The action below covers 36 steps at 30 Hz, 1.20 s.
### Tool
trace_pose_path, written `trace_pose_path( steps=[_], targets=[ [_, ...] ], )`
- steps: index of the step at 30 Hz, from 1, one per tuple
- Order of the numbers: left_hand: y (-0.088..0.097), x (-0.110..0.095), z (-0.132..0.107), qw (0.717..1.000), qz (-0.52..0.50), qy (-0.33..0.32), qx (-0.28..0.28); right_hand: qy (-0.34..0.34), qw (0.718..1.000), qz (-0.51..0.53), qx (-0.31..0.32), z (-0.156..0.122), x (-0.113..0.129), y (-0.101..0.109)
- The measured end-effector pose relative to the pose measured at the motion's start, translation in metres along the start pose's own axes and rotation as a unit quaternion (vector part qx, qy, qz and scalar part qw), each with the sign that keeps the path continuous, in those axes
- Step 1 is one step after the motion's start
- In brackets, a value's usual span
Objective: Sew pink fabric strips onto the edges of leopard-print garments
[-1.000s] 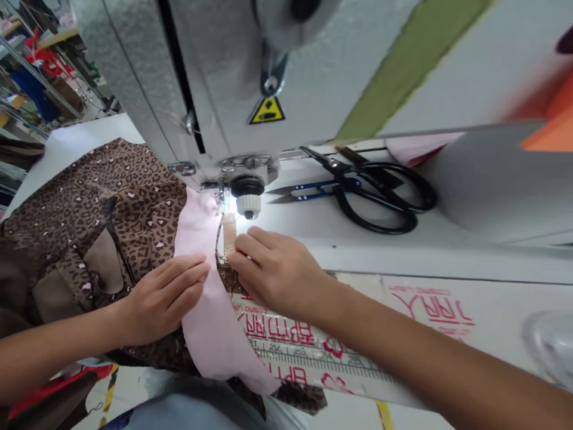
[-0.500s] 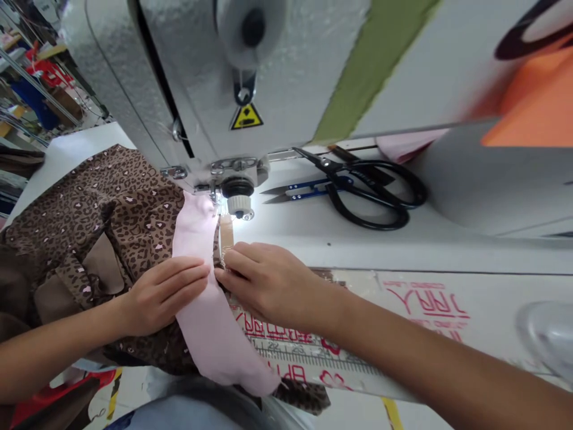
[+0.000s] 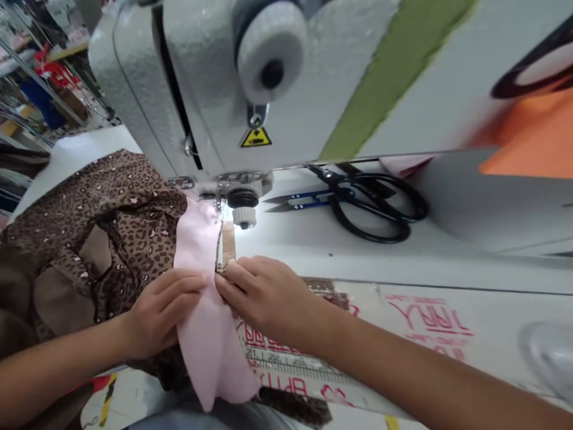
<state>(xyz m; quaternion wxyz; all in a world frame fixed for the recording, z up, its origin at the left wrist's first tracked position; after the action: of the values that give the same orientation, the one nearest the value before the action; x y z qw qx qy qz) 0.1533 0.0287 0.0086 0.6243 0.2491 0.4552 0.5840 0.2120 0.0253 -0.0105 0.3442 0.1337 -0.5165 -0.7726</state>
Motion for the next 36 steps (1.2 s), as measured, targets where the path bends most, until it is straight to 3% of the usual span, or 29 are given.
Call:
trace_pose_path(
  steps=[4, 6, 12, 17, 23, 28, 32, 36],
  targets=[
    [-0.004, 0.008, 0.0, 0.983, -0.018, -0.174, 0.061, 0.0, 1.0, -0.011, -0.01, 0.001, -0.002, -0.002],
    [-0.002, 0.015, 0.004, 0.974, 0.006, -0.21, 0.082, -0.004, 1.0, -0.017, -0.011, 0.002, -0.003, -0.003],
    [0.002, -0.002, 0.007, 0.973, 0.071, -0.203, 0.083, 0.028, 0.999, -0.007, -0.028, -0.001, 0.003, 0.004],
    [-0.006, -0.011, 0.004, 0.972, 0.117, -0.178, 0.101, 0.033, 0.999, 0.007, -0.015, -0.001, 0.005, 0.004],
    [0.01, -0.013, 0.014, 0.99, 0.068, -0.123, 0.025, 0.028, 0.999, 0.011, -0.018, -0.001, 0.005, 0.005],
    [-0.002, -0.02, 0.009, 0.986, 0.085, -0.134, 0.054, 0.016, 0.999, 0.016, -0.034, -0.002, 0.002, 0.011],
    [-0.011, -0.016, 0.004, 0.982, 0.107, -0.132, 0.079, 0.002, 0.997, -0.038, -0.061, -0.003, -0.003, 0.018],
    [-0.007, -0.013, 0.005, 0.985, 0.099, -0.123, 0.068, -0.015, 0.998, -0.053, -0.044, -0.003, -0.008, 0.013]
  ],
)
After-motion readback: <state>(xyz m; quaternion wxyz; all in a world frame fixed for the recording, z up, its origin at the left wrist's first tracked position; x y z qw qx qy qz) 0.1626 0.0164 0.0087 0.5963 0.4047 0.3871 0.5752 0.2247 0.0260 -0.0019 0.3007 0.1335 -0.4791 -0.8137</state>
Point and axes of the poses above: each hand's wrist, its own z-axis towards the middle knuckle, its own y-axis out of the back of the hand, x = y × z, the point moved 10 cm from there along z, towards the middle knuckle, and after that the axes turned 5 degrees about -y, right-handed, at the moved point
